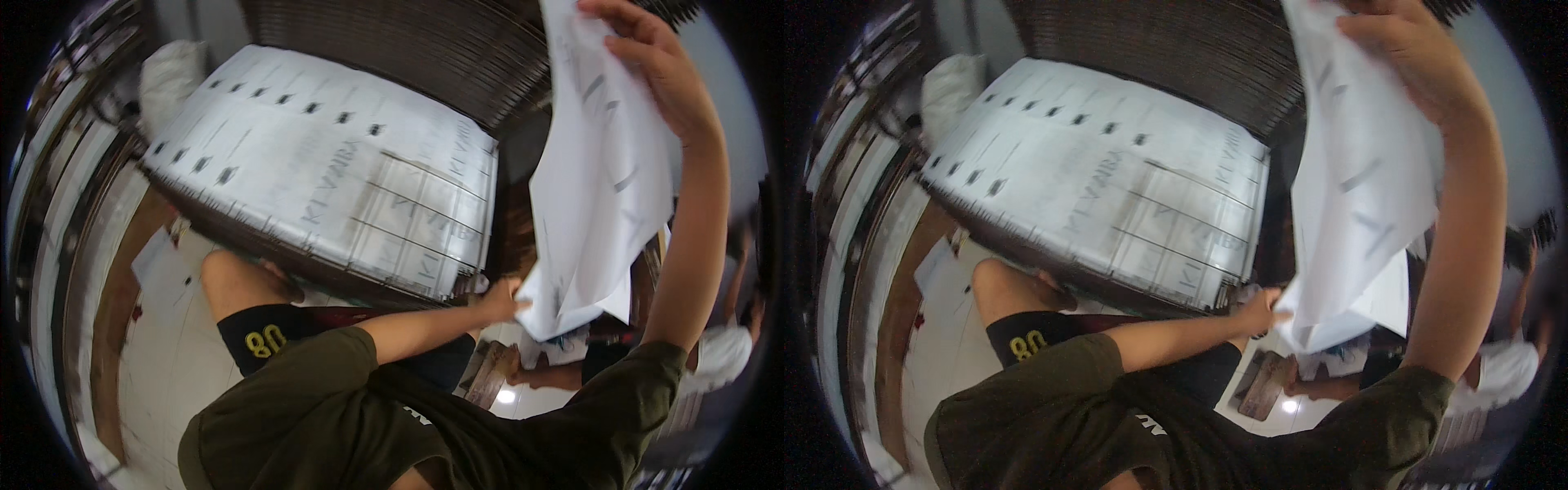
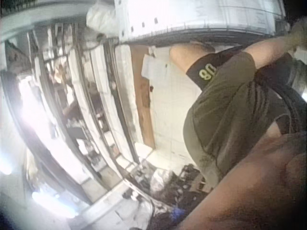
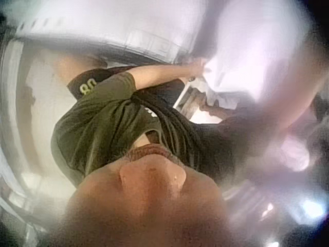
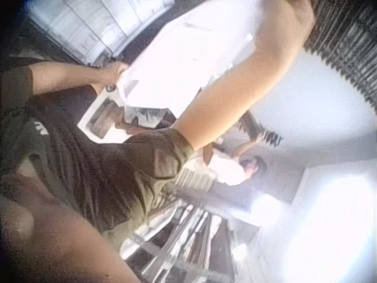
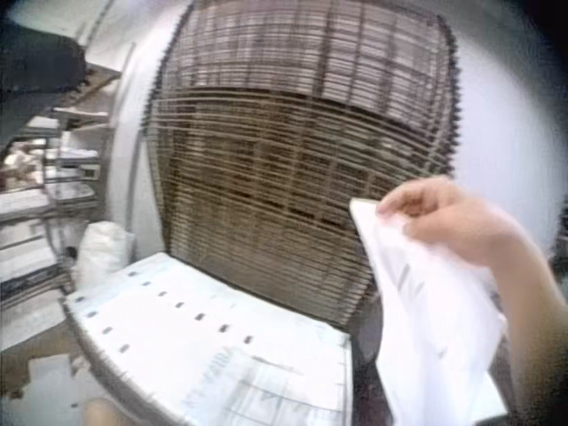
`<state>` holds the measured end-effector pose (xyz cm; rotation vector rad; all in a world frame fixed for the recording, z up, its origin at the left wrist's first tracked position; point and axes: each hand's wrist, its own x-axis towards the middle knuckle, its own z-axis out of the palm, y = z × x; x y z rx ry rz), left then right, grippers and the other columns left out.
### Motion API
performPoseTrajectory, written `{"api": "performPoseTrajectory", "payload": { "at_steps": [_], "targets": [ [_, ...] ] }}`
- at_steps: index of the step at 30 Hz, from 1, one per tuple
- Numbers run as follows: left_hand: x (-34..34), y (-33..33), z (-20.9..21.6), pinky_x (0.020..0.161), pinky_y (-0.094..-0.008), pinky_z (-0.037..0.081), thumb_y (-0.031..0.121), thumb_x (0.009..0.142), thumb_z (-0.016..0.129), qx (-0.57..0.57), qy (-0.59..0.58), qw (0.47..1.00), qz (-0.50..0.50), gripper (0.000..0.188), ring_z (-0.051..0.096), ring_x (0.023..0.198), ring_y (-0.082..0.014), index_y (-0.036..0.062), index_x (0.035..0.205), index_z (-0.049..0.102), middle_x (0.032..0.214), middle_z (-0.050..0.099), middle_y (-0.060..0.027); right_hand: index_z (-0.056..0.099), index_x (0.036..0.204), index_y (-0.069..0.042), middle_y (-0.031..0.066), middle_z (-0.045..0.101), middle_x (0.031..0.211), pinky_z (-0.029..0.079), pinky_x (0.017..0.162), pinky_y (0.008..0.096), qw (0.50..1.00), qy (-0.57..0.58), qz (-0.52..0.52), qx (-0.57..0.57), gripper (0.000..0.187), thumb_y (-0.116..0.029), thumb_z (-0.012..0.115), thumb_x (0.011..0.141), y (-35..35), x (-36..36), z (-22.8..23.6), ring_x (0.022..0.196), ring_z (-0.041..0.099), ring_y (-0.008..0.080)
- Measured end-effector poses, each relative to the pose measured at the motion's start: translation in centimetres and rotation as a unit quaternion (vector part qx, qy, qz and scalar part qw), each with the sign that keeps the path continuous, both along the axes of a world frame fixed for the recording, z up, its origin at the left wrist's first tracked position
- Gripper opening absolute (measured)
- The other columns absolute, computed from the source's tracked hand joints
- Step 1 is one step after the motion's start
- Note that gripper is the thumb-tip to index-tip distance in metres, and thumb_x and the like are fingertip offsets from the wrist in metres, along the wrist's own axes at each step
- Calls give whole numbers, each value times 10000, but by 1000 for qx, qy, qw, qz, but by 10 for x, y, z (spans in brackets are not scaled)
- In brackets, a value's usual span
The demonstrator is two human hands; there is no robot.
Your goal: The person repeatedly picks up individual white papers from a large stack on a metal rack and places them onto a separate pile on a nearby table. The action is continuous and repetitive throughout the clip.
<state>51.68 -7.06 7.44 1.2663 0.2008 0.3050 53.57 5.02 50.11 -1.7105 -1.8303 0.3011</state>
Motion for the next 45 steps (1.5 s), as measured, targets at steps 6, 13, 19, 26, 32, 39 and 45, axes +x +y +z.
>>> {"api": "performPoseTrajectory", "payload": {
  "at_steps": [6,13,19,26,32,39,45],
  "targets": [
    [-75,-26,8,928,-333,422,45,664,708,-179,-27,969,-170,771,525,1074,-211,12,1346,352,1176,545,-130,554,1245,-21,139,553,1244,442,927,252,979,-75,148,-119,614,-19,488,634,74,-117,-57,1044,570,189],
    [-128,-28,-20,829,-322,465,48,700,602,-200,-11,938,-284,558,580,949,-185,19,1241,467,1046,588,-91,522,1242,26,167,557,1213,436,919,263,991,104,85,23,556,15,479,688,104,-114,-44,1054,557,199],
    [-122,-39,-102,743,-398,509,194,734,532,-414,48,833,-363,457,635,871,-261,60,1171,541,1049,630,-130,413,1314,84,197,476,1321,440,943,296,922,365,-56,116,591,71,462,725,130,-24,-195,1154,515,239],
    [-157,-15,-88,930,-421,447,230,853,524,-141,-218,910,-323,384,596,1032,-220,55,1194,541,1143,616,-113,347,1364,71,188,351,1431,427,899,264,859,482,-156,78,645,133,438,728,106,1,-415,1196,466,229],
    [-163,-8,-83,1000,-358,371,345,873,558,57,-424,886,-178,516,504,1157,-197,27,1272,487,1214,578,-105,355,1368,49,182,360,1419,405,947,310,881,418,-217,42,659,80,478,721,106,6,-492,1272,395,256],
    [-153,-11,-78,976,-366,386,319,862,580,-54,-298,919,-252,521,528,1113,-255,25,1279,471,1203,572,-150,335,1384,31,195,308,1446,369,991,317,886,408,-218,30,675,61,499,729,108,-6,-493,1307,349,274],
    [-156,-10,-69,955,-374,398,296,853,599,-220,-19,922,-317,529,549,1077,-304,24,1284,456,1194,567,-189,325,1404,-32,219,378,1388,414,941,331,901,344,-263,17,713,9,561,732,103,-7,-492,1204,454,279]
  ]
}}
